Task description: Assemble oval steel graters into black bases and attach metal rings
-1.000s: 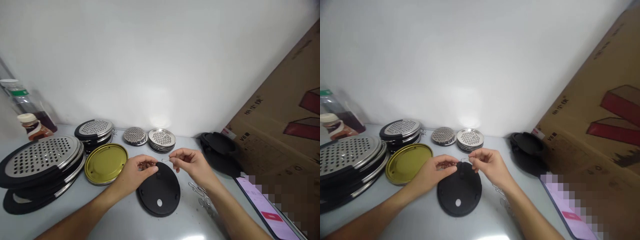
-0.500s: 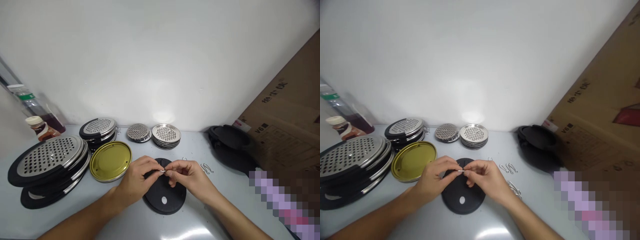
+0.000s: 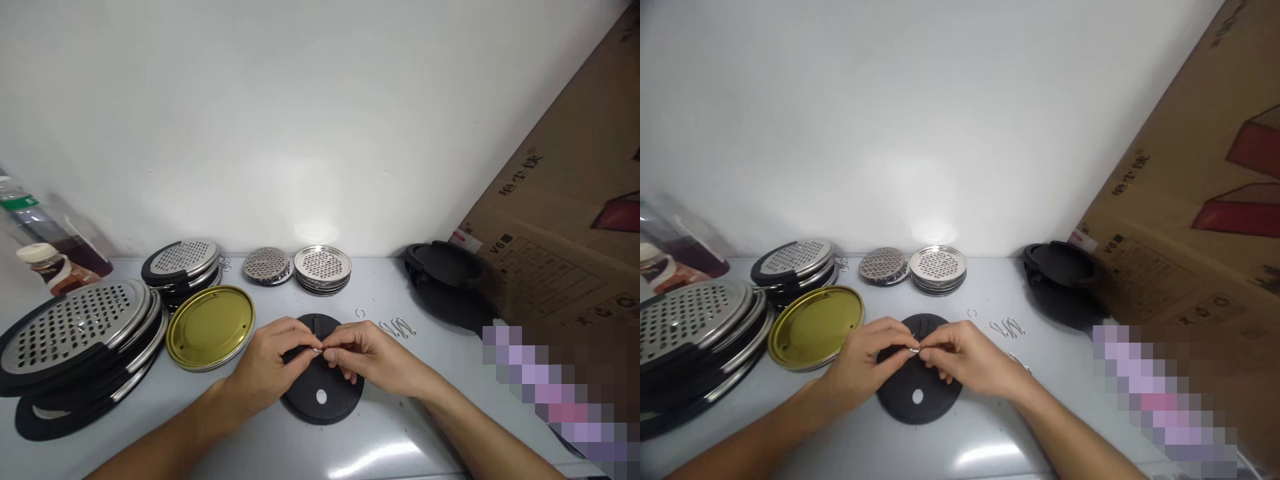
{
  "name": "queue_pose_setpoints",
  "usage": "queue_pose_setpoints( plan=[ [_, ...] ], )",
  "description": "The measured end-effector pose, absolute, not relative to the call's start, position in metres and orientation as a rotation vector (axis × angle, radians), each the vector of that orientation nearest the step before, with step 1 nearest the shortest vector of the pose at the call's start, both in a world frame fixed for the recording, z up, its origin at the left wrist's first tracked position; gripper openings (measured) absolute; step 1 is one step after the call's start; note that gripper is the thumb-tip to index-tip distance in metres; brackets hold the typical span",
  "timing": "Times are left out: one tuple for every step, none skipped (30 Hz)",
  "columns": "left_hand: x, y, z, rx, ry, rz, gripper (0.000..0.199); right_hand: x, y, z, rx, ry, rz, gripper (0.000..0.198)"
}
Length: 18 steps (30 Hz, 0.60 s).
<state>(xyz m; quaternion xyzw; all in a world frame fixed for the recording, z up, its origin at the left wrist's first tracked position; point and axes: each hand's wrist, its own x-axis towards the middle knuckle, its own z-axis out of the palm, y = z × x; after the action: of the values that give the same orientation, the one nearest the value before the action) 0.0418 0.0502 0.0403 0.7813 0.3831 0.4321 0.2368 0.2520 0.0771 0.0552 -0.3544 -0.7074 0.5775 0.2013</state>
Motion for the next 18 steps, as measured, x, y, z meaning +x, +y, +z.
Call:
queue_pose_setpoints(
  plan=[
    [0.042,0.050,0.041,2.121,1.053,1.187,0.021,0.251,0.076,0.056,-0.980,-1.998,1.566,0.026],
    [0.042,0.050,0.041,2.096,1.065,1.190,0.020,0.250,0.075,0.057,-0.968,-2.017,1.519,0.025],
    [0.043,0.050,0.042,2.065,1.085,1.196,0.020,0.250,0.074,0.059,-0.960,-2.032,1.475,0.025],
    [0.043,0.050,0.044,2.032,1.111,1.203,0.019,0.251,0.073,0.061,-0.959,-2.037,1.440,0.025],
    [0.043,0.050,0.045,1.996,1.144,1.210,0.018,0.252,0.074,0.063,-0.966,-2.033,1.413,0.026],
    [0.042,0.050,0.047,1.956,1.181,1.214,0.017,0.254,0.074,0.065,-0.979,-2.020,1.392,0.025],
    [0.042,0.050,0.048,1.907,1.218,1.216,0.016,0.256,0.075,0.066,-0.996,-2.000,1.374,0.024],
    [0.042,0.050,0.049,1.842,1.251,1.216,0.017,0.258,0.076,0.067,-1.014,-1.976,1.359,0.023],
    [0.042,0.050,0.050,1.768,1.275,1.213,0.019,0.260,0.077,0.067,-1.029,-1.953,1.347,0.022],
    [0.042,0.050,0.050,1.691,1.291,1.209,0.023,0.261,0.077,0.067,-1.039,-1.935,1.330,0.022],
    [0.042,0.050,0.050,1.621,1.301,1.206,0.028,0.261,0.078,0.067,-1.041,-1.925,1.302,0.021],
    [0.042,0.050,0.051,1.566,1.309,1.203,0.031,0.261,0.078,0.066,-1.038,-1.927,1.256,0.020],
    [0.043,0.050,0.051,1.536,1.315,1.202,0.032,0.259,0.077,0.064,-1.028,-1.942,1.188,0.018],
    [0.043,0.051,0.051,1.530,1.323,1.202,0.030,0.257,0.076,0.063,-1.012,-1.963,1.097,0.016],
    [0.043,0.051,0.051,1.541,1.331,1.210,0.026,0.255,0.075,0.061,-0.988,-1.984,0.992,0.015],
    [0.044,0.051,0.051,1.567,1.335,1.221,0.021,0.253,0.074,0.059,-0.957,-2.001,0.886,0.013],
    [0.044,0.051,0.051,1.605,1.330,1.229,0.018,0.251,0.074,0.058,-0.920,-2.012,0.788,0.013],
    [0.044,0.051,0.051,1.650,1.317,1.235,0.017,0.249,0.073,0.056,-0.879,-2.017,0.705,0.014]
  ],
)
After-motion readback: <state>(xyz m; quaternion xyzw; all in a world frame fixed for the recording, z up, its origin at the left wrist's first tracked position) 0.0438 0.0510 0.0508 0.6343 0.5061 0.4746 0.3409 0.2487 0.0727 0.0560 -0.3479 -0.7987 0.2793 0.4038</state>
